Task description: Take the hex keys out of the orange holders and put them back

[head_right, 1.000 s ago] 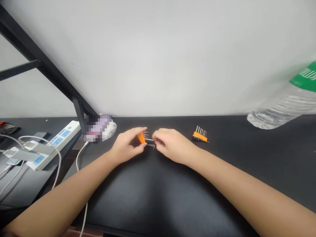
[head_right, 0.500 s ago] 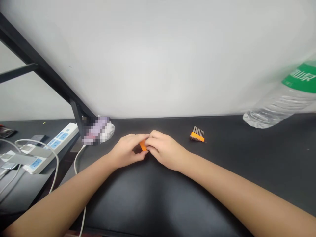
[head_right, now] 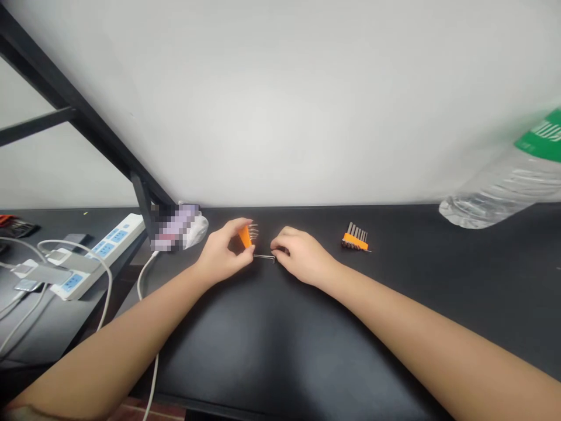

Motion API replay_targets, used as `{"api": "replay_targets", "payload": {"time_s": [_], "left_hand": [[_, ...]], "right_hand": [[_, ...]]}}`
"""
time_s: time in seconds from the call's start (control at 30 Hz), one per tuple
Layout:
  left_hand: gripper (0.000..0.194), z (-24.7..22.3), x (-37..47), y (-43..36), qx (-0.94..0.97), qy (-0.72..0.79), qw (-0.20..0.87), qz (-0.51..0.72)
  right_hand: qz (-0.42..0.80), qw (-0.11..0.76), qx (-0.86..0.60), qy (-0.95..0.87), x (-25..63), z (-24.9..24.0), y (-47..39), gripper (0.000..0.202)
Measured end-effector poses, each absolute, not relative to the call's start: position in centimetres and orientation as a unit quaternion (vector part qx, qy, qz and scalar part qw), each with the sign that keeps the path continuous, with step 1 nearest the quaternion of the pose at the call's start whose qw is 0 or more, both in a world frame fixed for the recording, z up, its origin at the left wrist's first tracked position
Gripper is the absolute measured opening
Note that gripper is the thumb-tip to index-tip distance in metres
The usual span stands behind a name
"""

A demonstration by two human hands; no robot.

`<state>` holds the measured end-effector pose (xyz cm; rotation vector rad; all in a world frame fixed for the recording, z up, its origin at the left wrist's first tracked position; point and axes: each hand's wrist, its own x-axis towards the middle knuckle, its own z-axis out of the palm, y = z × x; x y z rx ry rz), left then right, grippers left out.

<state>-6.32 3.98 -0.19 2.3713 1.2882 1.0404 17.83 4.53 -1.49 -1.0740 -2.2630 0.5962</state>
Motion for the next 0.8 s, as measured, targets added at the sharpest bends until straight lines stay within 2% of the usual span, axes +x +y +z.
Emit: {"api": "replay_targets", "payload": {"time_s": [0.23,0.4,0.47,0.67,0.8], "left_hand": [[0.052,-0.5,-6.4,4.2,0.797,0.455,0.137,0.372],[0.053,-0.5,-6.4,4.1,0.798,0.457,0.147,0.364],[0.054,-0.4,-6.4,4.0,0.807,0.449,0.152,0.354],[0.055,-0.2,-6.3,3.8,0.827,0.429,0.15,0.332],[0.055,0.0,-6.3,3.6,0.834,0.421,0.147,0.324]], "right_hand": [[0.22,0.226,-0.412,-0.855,17.6,-0.8,4.5,0.016],[0.124,0.064,-0.48,-0.866,19.0,0.8,4.0,0.013],[0.131,0.037,-0.491,-0.861,19.5,1.1,3.9,0.015],[0.213,0.181,-0.408,-0.869,18.8,1.4,3.5,0.015],[0.205,0.245,-0.37,-0.872,18.3,1.8,3.4,0.014]]}}
